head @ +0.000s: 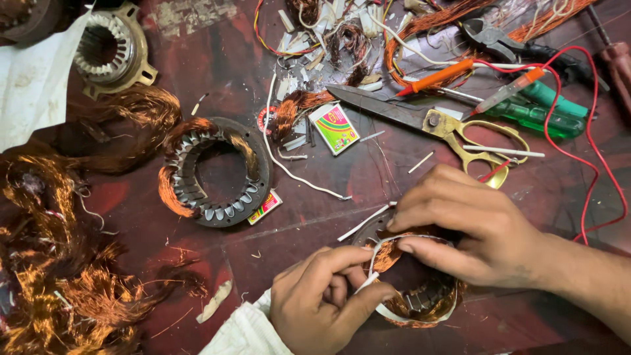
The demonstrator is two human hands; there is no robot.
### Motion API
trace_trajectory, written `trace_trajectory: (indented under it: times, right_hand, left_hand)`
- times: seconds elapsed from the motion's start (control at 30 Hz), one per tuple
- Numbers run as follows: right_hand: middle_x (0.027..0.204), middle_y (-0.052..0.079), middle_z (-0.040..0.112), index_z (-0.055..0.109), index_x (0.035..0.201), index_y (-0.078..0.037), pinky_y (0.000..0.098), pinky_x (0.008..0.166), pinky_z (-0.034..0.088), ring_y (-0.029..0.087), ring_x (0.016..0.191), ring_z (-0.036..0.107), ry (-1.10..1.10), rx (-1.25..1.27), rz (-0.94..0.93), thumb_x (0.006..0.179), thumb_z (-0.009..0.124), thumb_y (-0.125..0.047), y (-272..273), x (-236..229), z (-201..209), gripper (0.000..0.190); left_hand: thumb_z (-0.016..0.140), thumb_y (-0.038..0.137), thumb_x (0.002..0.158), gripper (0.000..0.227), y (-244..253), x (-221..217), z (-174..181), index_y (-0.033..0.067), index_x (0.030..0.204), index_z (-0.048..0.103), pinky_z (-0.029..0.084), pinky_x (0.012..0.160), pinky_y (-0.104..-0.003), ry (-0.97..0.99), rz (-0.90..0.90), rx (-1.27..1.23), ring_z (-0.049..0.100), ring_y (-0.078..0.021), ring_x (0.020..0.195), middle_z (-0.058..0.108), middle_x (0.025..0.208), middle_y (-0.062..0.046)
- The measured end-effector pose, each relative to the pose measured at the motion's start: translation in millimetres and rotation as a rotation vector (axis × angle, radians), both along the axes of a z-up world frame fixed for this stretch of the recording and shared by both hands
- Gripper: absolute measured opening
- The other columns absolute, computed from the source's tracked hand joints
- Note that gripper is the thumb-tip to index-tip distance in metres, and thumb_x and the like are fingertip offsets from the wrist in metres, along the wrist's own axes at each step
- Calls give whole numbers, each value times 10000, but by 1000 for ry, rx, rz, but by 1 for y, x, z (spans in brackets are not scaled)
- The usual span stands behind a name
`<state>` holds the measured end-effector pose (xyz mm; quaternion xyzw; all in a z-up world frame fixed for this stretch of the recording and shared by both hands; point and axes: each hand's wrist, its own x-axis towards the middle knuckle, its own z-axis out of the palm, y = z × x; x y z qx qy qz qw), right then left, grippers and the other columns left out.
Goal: The person works on a circular motor stator, stripping and twisting copper wires, inserting white insulating tubes, and using a test pen to check connections. The person handles multiple stator components and tools on a cluttered workbench.
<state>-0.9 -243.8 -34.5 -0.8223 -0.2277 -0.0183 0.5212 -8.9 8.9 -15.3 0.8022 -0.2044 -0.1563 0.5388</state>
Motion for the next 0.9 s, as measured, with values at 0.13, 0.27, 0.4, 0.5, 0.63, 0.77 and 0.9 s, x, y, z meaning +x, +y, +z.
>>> trace_trajectory:
  times: [0.13,0.27,0.4,0.5,0.63,0.77,0.9]
  right_hand:
    - [1011,97,699,679,1062,-13,366,805,535,231,891,692,-123,48,-86,863,744,-76,-3,-14,-2,219]
    - [950,90,676,671,1073,-14,395,822,534,223,843,671,-261,-35,-145,890,714,-37,-13,-30,-7,189]
    - [932,-36,683,797,1312,-135,429,718,481,174,756,624,-411,-371,416,912,742,-421,-23,-45,-7,495]
    - [1019,-106,685,708,1149,-183,232,719,459,66,848,634,-856,-498,226,900,655,-176,-4,-57,-10,255]
    - [1085,-120,701,745,1191,-217,240,677,401,50,855,605,-1004,-602,180,906,712,-220,-2,-53,-11,287]
    - [1077,-83,698,755,1167,-185,244,688,407,70,872,606,-942,-594,113,919,741,-209,1,-52,-8,250]
    - [1062,-136,690,715,1157,-229,224,726,436,56,884,609,-913,-571,149,868,723,-152,1,-48,-8,299]
  left_hand:
    - [973,249,679,659,6,-4,3,33,1217,658,399,422,-181,110,-16,40,518,-6,488,781,831,-3]
    - [979,255,703,692,16,-8,3,31,1259,633,460,479,-195,75,-95,10,617,-26,549,814,940,-31]
    - [945,162,812,574,23,-17,-1,59,1286,638,566,633,-257,-32,-147,-99,702,-75,655,820,1017,-32]
    - [879,128,894,439,25,-18,-9,65,1245,623,614,721,-297,-125,-187,-158,748,-136,763,784,1060,-62]
    - [786,98,860,186,19,-27,-16,84,976,642,539,586,-283,-409,-190,-99,723,-138,652,789,927,-54]
    - [771,107,795,149,19,-35,-25,55,925,723,454,470,-259,-417,-153,-24,605,-115,491,655,708,10]
    - [723,99,916,221,28,-35,-39,23,1124,728,542,619,-263,-581,-298,1,674,-120,679,648,885,2]
